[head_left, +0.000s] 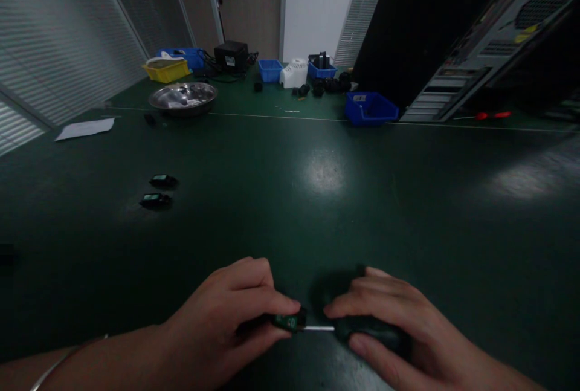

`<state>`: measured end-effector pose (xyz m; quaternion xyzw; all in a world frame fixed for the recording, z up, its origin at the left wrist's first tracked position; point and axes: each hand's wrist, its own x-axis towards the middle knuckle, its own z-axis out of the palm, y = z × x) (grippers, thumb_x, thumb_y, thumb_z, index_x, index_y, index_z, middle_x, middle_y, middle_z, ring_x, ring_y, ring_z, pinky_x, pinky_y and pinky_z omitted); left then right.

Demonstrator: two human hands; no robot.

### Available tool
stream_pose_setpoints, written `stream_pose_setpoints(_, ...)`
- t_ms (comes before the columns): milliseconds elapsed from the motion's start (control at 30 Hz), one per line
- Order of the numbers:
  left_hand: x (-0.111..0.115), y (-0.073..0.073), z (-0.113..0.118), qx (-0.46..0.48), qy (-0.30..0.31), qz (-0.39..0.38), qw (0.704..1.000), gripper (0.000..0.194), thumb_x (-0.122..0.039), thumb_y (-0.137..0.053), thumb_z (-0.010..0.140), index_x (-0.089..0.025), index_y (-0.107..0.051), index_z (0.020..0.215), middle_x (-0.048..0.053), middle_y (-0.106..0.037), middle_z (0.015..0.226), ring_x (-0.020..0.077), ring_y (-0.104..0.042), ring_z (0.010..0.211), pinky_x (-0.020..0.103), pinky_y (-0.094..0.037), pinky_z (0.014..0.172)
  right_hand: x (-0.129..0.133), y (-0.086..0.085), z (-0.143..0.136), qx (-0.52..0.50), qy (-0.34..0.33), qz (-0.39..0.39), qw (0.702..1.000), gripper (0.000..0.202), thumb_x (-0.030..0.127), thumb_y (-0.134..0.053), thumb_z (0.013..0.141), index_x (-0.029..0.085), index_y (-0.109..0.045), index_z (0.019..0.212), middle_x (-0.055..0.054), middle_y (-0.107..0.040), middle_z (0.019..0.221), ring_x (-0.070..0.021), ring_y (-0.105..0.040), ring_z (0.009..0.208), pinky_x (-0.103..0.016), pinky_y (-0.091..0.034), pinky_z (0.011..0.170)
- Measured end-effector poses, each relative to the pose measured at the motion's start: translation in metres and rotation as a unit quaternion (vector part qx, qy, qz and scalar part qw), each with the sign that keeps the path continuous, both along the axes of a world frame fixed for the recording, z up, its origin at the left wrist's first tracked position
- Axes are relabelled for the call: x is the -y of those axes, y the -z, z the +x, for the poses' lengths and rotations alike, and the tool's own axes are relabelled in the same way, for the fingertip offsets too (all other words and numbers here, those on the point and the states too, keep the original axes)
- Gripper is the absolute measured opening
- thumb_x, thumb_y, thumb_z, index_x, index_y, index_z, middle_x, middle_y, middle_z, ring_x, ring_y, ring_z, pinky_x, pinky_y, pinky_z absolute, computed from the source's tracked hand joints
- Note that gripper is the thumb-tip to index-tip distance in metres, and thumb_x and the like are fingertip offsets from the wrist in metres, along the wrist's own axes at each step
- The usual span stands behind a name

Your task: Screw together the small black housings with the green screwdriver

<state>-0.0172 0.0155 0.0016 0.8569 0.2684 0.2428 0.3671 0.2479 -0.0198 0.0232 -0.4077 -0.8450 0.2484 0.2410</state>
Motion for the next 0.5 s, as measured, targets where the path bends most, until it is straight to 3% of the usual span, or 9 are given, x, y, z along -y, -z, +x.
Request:
stream_pose_setpoints(267,0.0019,0.0027,-0.0009,0.008,0.007,0.001,1.0,0.025,-0.013,-0.059,0.09,-0.023,-0.064,0.111,0.001,-0.059,0.081,0.0122,-0.057,0.072,0.02,-0.045,0.062,-0.0009,-0.0084,-0.0012,0.004,-0.01,-0.02,1.0,0.022,0.026,-0.061,0.088,0.025,-0.071,0.107,-0.003,-0.076,0.084,-0.0178,-0.072,0.076,-0.03,-0.058,0.079)
stream_pose_setpoints(500,0.0013,0.002,-0.0007,0.013,0.006,-0.003,1.0,0.025,-0.011,-0.061,0.088,-0.022,-0.065,0.11,0.002,-0.059,0.081,0.0128,-0.057,0.072,0.021,-0.045,0.062,-0.001,-0.0028,0.0011,0.006,-0.014,-0.031,0.999,0.022,0.027,-0.06,0.088,0.025,-0.071,0.107,-0.003,-0.076,0.087,-0.0183,-0.072,0.079,-0.032,-0.057,0.083)
